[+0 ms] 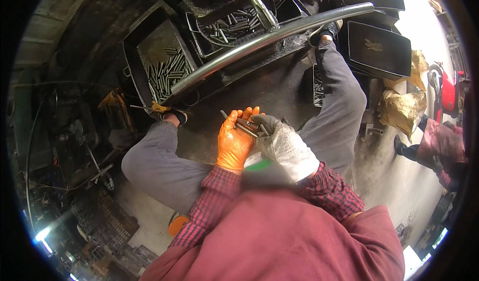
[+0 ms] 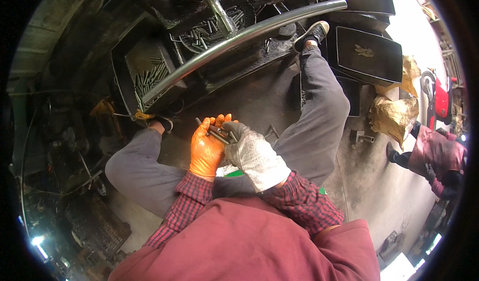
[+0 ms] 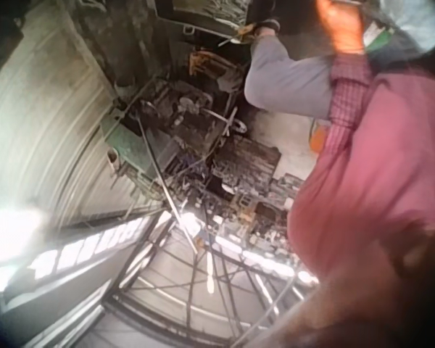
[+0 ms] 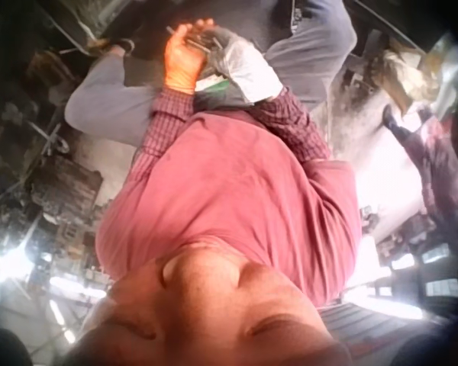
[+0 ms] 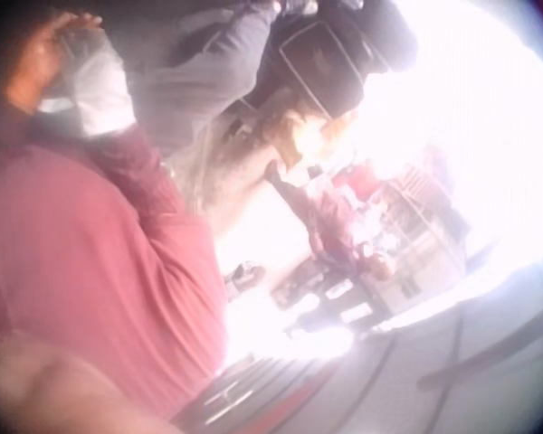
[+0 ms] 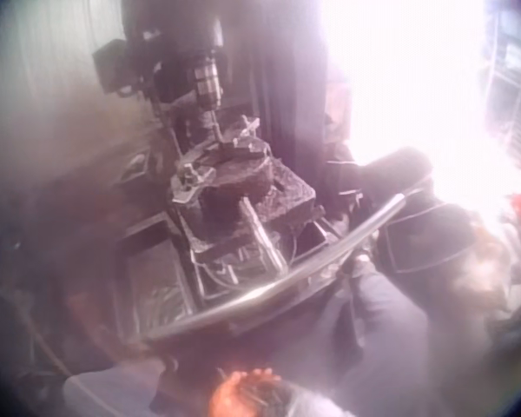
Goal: The person operates a drill press in a workshop, repeatedly picking up small metal rods from a tray, placing them into the chuck, and using the lever to lower the drill. The person wears orange and white gloves and works continuously on the same batch of rods.
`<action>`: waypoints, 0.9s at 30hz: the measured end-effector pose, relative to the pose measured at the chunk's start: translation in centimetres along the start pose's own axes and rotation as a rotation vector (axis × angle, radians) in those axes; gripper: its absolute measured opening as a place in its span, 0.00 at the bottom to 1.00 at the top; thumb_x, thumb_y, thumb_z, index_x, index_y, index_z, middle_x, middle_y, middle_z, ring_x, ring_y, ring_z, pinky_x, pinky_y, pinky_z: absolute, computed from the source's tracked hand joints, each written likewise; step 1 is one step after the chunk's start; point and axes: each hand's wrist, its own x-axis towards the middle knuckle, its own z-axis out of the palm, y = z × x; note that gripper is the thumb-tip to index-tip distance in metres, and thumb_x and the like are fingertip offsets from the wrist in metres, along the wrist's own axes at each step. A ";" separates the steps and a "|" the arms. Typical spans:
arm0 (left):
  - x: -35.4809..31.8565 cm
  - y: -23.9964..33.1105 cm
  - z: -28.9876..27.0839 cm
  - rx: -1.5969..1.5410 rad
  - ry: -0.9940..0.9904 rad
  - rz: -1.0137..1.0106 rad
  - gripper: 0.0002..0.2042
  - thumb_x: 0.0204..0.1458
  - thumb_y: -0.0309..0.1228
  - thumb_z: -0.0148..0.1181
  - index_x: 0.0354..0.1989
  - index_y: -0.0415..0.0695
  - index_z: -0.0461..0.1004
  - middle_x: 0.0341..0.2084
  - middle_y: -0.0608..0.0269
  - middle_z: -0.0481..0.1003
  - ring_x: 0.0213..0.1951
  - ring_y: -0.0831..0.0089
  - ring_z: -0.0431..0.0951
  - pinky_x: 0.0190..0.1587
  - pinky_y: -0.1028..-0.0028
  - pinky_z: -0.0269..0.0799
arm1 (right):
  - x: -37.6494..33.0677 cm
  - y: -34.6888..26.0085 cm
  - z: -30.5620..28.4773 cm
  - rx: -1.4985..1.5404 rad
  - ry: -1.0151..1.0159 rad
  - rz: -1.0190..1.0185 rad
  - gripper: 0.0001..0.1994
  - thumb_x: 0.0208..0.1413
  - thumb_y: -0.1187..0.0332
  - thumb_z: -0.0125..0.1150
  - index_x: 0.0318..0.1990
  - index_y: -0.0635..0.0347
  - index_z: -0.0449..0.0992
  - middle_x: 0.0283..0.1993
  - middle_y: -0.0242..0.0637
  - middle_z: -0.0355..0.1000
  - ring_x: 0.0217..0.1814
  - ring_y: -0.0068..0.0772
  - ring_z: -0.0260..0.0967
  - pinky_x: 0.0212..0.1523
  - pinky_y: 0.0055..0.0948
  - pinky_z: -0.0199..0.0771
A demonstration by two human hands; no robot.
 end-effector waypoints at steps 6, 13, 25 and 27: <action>0.3 0.9 -0.9 -0.157 0.183 0.053 0.05 0.68 0.26 0.60 0.39 0.39 0.78 0.36 0.53 0.82 0.44 0.55 0.84 0.61 0.47 0.81 | 0.4 1.0 -0.6 0.212 0.027 0.012 0.29 0.59 0.75 0.64 0.70 0.64 0.73 0.53 0.44 0.83 0.47 0.29 0.82 0.48 0.29 0.83; -0.5 3.0 0.0 -0.174 0.197 0.096 0.09 0.71 0.26 0.56 0.38 0.36 0.77 0.34 0.51 0.82 0.40 0.56 0.85 0.59 0.51 0.83 | 1.3 1.7 -2.9 0.759 -0.096 0.106 0.31 0.57 0.82 0.65 0.70 0.67 0.67 0.52 0.42 0.76 0.39 0.29 0.77 0.33 0.27 0.83; 0.1 3.7 -0.6 -0.168 0.161 0.088 0.14 0.74 0.29 0.52 0.38 0.32 0.76 0.33 0.47 0.82 0.41 0.51 0.84 0.65 0.49 0.79 | 2.3 2.1 -3.0 0.765 -0.130 0.211 0.33 0.55 0.81 0.66 0.70 0.71 0.65 0.49 0.43 0.77 0.37 0.30 0.77 0.30 0.30 0.84; 0.2 3.7 -0.4 -0.175 0.225 0.087 0.13 0.73 0.29 0.53 0.37 0.33 0.76 0.33 0.47 0.81 0.39 0.52 0.83 0.65 0.47 0.78 | 2.4 2.0 -3.0 0.773 -0.146 0.216 0.34 0.55 0.81 0.66 0.70 0.70 0.64 0.49 0.42 0.77 0.37 0.30 0.77 0.30 0.30 0.84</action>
